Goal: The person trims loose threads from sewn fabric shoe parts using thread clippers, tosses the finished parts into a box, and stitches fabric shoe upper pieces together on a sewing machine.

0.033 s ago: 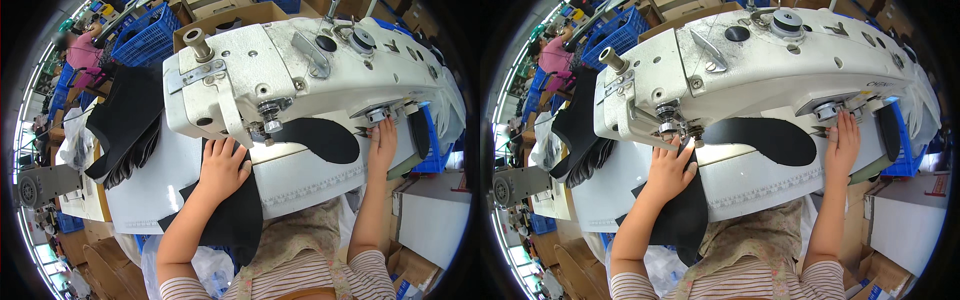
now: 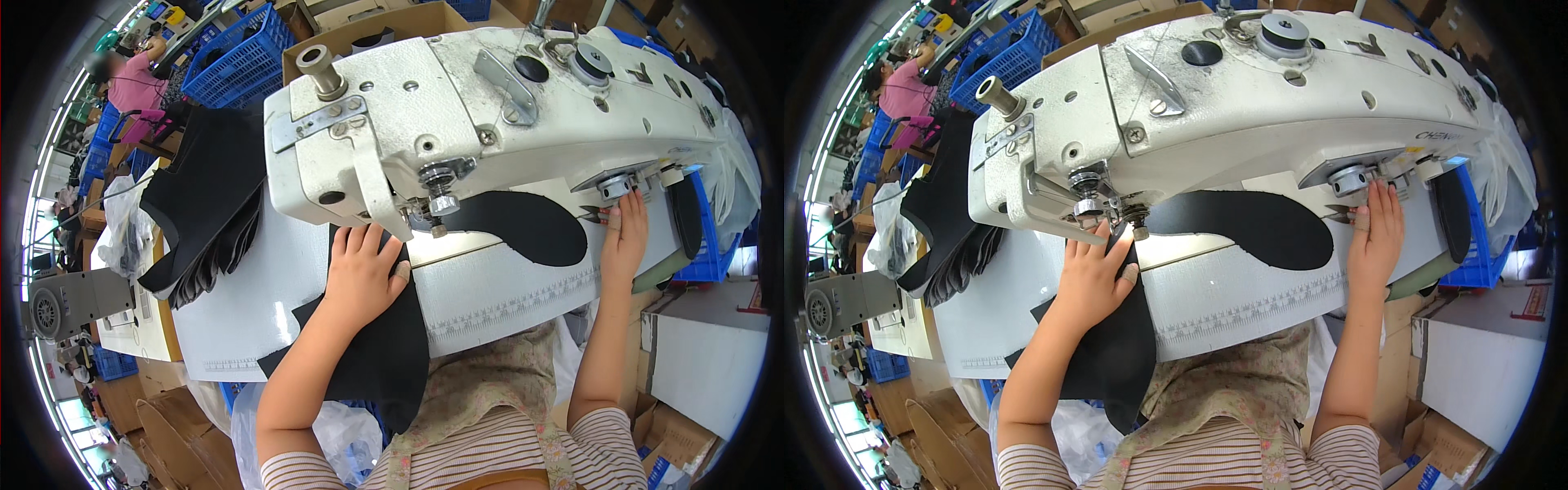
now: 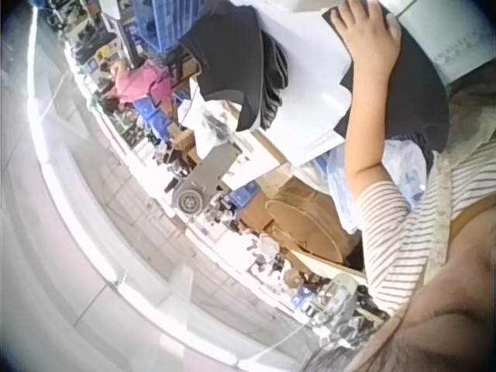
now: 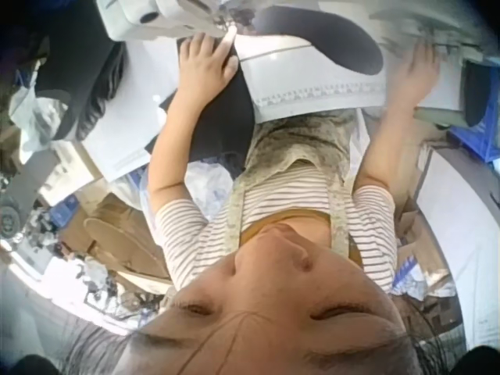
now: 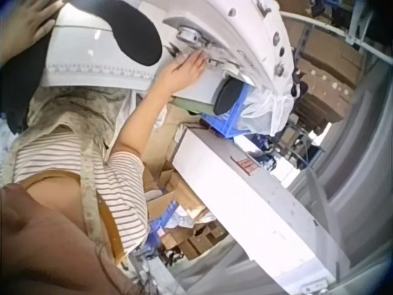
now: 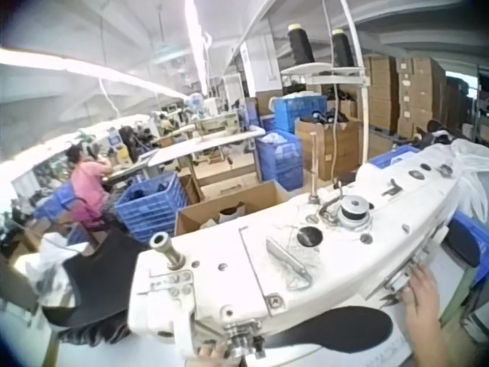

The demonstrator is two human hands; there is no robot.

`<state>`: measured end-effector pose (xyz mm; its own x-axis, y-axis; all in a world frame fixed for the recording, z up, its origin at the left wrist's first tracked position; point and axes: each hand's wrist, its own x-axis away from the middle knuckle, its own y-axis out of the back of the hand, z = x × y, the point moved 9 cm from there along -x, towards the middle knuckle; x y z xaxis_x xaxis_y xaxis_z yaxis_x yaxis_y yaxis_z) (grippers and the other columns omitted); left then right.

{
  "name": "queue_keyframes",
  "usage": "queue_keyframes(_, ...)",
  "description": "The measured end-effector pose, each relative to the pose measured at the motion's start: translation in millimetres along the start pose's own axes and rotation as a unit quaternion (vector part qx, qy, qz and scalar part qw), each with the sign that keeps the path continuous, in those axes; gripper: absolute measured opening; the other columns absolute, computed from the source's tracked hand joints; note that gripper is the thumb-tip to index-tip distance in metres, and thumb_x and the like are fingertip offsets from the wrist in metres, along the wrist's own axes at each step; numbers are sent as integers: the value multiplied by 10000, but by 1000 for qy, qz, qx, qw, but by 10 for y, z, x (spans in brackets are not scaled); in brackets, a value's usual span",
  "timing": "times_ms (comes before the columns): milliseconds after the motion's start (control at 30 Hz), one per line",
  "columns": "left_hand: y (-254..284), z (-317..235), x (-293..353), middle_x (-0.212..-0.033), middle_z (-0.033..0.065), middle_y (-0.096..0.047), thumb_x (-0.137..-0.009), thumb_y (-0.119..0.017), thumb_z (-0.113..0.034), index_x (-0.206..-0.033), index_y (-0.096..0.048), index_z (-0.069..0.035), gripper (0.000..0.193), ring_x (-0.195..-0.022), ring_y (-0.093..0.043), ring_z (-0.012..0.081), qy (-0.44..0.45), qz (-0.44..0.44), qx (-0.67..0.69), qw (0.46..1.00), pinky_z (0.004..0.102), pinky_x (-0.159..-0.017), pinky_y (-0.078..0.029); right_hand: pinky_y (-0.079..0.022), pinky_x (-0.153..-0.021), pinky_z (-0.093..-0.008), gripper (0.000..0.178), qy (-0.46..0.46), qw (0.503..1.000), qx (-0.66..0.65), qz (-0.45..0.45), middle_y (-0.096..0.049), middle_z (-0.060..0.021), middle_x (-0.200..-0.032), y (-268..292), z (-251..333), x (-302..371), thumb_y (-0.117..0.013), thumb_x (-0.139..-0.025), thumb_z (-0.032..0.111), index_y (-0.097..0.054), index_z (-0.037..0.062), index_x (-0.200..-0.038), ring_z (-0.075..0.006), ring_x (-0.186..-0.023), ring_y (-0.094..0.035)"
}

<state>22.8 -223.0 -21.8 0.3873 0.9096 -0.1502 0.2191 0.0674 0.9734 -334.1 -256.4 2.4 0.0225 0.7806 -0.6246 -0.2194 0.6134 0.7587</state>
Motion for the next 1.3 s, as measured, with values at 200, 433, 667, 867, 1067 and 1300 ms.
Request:
queue_keyframes(200,38,-9,-10,-1227,250,-462,-797,-621,-245,-1099,-549,-56,364,-1181,-418,418,2,-5,4,1000,520,-1015,-297,-330,-1048,-412,354,-26,998,-11,54,-555,-165,-1271,-137,-52,77,-455,-964,202,-562,-4,-1232,-338,-1257,-445)
queue_keyframes(433,23,-14,-9,-1217,254,-470,-799,-616,-243,-1094,-549,-47,360,-1185,-419,416,0,0,-1,1000,513,-1015,-301,-335,-1048,-400,355,-47,997,-30,45,-549,-167,-1277,-103,-49,80,-452,-967,209,-563,4,-1234,-333,-1271,-433)
queue_keyframes(667,34,-12,-9,-1221,259,-471,-801,-614,-247,-1105,-549,-50,368,-1185,-419,415,3,5,2,1000,511,-1018,-299,-334,-1050,-398,348,-35,999,-34,16,-556,-168,-1267,-45,-25,50,-456,-963,196,-565,-3,-1227,-336,-1267,-439)
queue_keyframes(867,16,-4,-44,-1225,277,-475,-809,-605,-255,-1134,-541,-57,387,-1182,-428,415,3,8,-7,1000,508,-1022,-295,-400,-964,-399,251,48,992,-101,-59,-620,-149,-1149,312,422,-52,-549,-901,167,-637,-1,-1065,-309,-1129,-549)
queue_keyframes(1067,12,-1,12,-1239,273,-476,-811,-600,-253,-1156,-535,-53,404,-1195,-425,410,5,15,-20,1000,514,-1025,-293,-457,-835,-374,179,292,903,-276,150,-632,-76,-1036,-99,2191,-124,-638,-769,132,-662,77,-938,-244,-1000,-586)
queue_keyframes(1300,-42,-57,72,-1296,221,-455,-827,-604,-291,-1257,-429,38,570,-1234,-412,363,17,-8,-37,999,462,-1049,-321,-462,-846,-377,212,316,881,-229,268,-592,-60,-978,-693,2310,21,-623,-751,131,-661,92,-956,-230,-980,-558)
